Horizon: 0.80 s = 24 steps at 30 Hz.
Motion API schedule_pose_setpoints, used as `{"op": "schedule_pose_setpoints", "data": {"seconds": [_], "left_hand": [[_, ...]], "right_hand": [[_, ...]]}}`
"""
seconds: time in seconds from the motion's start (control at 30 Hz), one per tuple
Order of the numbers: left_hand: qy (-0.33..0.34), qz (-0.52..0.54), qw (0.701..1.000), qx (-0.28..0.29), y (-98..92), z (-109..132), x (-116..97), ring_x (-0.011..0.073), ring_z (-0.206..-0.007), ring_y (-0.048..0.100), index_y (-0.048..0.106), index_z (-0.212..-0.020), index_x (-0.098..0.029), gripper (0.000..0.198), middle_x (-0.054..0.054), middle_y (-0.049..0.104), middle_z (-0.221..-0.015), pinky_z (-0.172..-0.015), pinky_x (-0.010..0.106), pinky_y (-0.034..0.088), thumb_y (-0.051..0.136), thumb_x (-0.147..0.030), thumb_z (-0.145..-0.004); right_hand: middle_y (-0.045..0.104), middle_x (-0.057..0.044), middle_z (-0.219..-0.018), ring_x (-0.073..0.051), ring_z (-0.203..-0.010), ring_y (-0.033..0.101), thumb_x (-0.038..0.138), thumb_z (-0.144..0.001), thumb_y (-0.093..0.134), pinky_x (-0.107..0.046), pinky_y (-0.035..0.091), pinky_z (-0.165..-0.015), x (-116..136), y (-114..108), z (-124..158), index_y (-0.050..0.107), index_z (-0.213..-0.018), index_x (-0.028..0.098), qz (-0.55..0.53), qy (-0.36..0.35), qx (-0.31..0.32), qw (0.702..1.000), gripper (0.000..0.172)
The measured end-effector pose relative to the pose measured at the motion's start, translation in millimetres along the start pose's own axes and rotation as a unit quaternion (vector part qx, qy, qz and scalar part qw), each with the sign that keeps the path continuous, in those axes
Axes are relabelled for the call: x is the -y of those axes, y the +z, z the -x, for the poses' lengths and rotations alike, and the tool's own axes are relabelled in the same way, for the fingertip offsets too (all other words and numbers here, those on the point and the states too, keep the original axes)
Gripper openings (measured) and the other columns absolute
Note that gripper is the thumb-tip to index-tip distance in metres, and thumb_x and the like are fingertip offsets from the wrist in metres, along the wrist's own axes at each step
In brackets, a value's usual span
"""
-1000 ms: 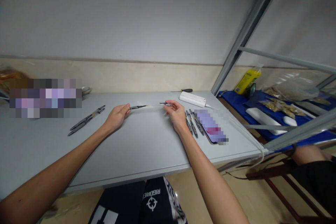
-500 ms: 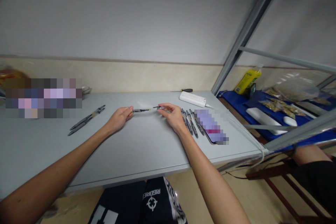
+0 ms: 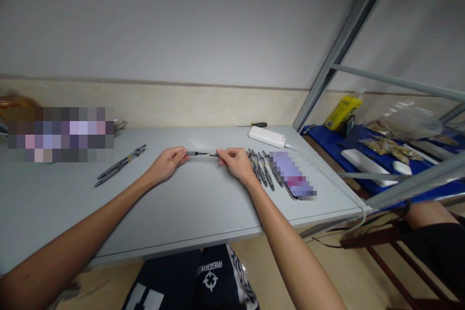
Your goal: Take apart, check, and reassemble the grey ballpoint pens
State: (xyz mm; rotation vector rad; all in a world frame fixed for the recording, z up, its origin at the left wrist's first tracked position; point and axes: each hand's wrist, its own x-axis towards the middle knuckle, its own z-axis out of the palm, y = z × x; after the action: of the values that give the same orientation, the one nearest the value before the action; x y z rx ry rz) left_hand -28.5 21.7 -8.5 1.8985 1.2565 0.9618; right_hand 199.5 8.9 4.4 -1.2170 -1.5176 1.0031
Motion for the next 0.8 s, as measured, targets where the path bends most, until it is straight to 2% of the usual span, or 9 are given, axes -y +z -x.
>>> {"op": "schedule_pose_setpoints", "data": {"seconds": [0.1,0.17,0.23,0.3,0.4,0.5,0.6,0.67,0.8], "left_hand": [[0.010,-0.017,1.000,-0.004,-0.6,1.7,-6.6,0.0104,-0.053,0.037,0.049,-0.064,-0.016,0.033,-0.004,0.042,-0.056,-0.052,0.023,0.028,0.040,-0.043,-0.082],[0.007,-0.026,0.999,-0.018,-1.3,2.1,-9.8,0.0106,-0.053,0.037,0.052,-0.065,-0.016,0.032,-0.003,0.044,-0.056,-0.052,0.023,0.028,0.041,-0.041,-0.081],[-0.002,-0.034,0.999,-0.037,-2.4,1.7,-10.9,0.0109,-0.053,0.038,0.053,-0.065,-0.016,0.031,-0.003,0.043,-0.054,-0.052,0.023,0.027,0.042,-0.041,-0.080],[-0.011,-0.042,0.998,-0.055,-3.8,0.9,-10.3,0.0112,-0.053,0.038,0.054,-0.065,-0.015,0.032,-0.003,0.043,-0.053,-0.052,0.023,0.027,0.042,-0.041,-0.079],[-0.018,-0.051,0.997,-0.060,-5.6,0.5,-9.1,0.0110,-0.052,0.037,0.056,-0.065,-0.015,0.032,-0.003,0.043,-0.053,-0.051,0.023,0.026,0.042,-0.041,-0.079],[-0.010,-0.048,0.997,-0.054,-5.8,1.2,-9.3,0.0110,-0.053,0.038,0.057,-0.067,-0.015,0.032,-0.003,0.045,-0.054,-0.051,0.023,0.028,0.043,-0.041,-0.078],[0.000,-0.046,0.997,-0.054,-4.9,1.5,-9.9,0.0113,-0.054,0.040,0.057,-0.067,-0.015,0.031,-0.002,0.047,-0.055,-0.052,0.023,0.029,0.043,-0.041,-0.079],[0.001,-0.048,0.997,-0.056,-4.5,1.3,-9.9,0.0114,-0.054,0.040,0.056,-0.066,-0.015,0.031,-0.002,0.047,-0.056,-0.052,0.023,0.029,0.042,-0.040,-0.079],[-0.008,-0.059,0.996,-0.064,-4.5,0.3,-8.5,0.0113,-0.052,0.039,0.054,-0.064,-0.016,0.030,-0.003,0.044,-0.054,-0.052,0.023,0.027,0.042,-0.039,-0.079]], "right_hand": [[0.043,0.002,-0.034,-0.007,-0.035,0.034,0.060,-0.080,0.043,-0.023,0.028,-0.043,2.1,0.8,1.8,0.055,-0.041,0.016,0.048,0.018,0.018,0.999,0.060],[0.042,0.002,-0.035,-0.008,-0.036,0.036,0.060,-0.083,0.039,-0.023,0.030,-0.044,3.5,0.6,2.0,0.054,-0.041,0.016,0.058,0.009,0.013,0.998,0.063],[0.048,0.002,-0.043,-0.009,-0.042,0.042,0.057,-0.079,0.047,-0.022,0.033,-0.045,4.2,-0.5,1.2,0.062,-0.055,0.016,0.034,-0.025,-0.003,0.999,0.050],[0.055,0.002,-0.056,-0.011,-0.052,0.049,0.050,-0.070,0.062,-0.022,0.038,-0.048,3.6,-1.8,-0.3,0.067,-0.077,0.018,-0.008,-0.061,-0.017,0.998,0.034],[0.059,0.000,-0.065,-0.013,-0.058,0.053,0.043,-0.062,0.070,-0.023,0.041,-0.049,1.2,-2.7,-1.8,0.066,-0.090,0.018,-0.044,-0.071,-0.015,0.996,0.037],[0.056,0.000,-0.054,-0.012,-0.049,0.048,0.047,-0.067,0.065,-0.024,0.038,-0.048,0.8,-2.1,-0.8,0.067,-0.074,0.016,-0.014,-0.056,-0.009,0.998,0.032],[0.048,0.002,-0.042,-0.010,-0.040,0.041,0.054,-0.077,0.051,-0.024,0.034,-0.046,2.9,-0.8,1.3,0.059,-0.052,0.017,0.044,-0.040,0.000,0.998,0.046],[0.047,0.002,-0.041,-0.010,-0.040,0.040,0.055,-0.081,0.046,-0.024,0.033,-0.047,3.5,-0.3,1.7,0.057,-0.050,0.017,0.059,-0.041,-0.002,0.997,0.050],[0.056,0.002,-0.057,-0.012,-0.051,0.048,0.046,-0.073,0.061,-0.023,0.037,-0.052,0.6,-1.0,-0.3,0.065,-0.084,0.018,0.026,-0.091,-0.027,0.995,0.031]]}}
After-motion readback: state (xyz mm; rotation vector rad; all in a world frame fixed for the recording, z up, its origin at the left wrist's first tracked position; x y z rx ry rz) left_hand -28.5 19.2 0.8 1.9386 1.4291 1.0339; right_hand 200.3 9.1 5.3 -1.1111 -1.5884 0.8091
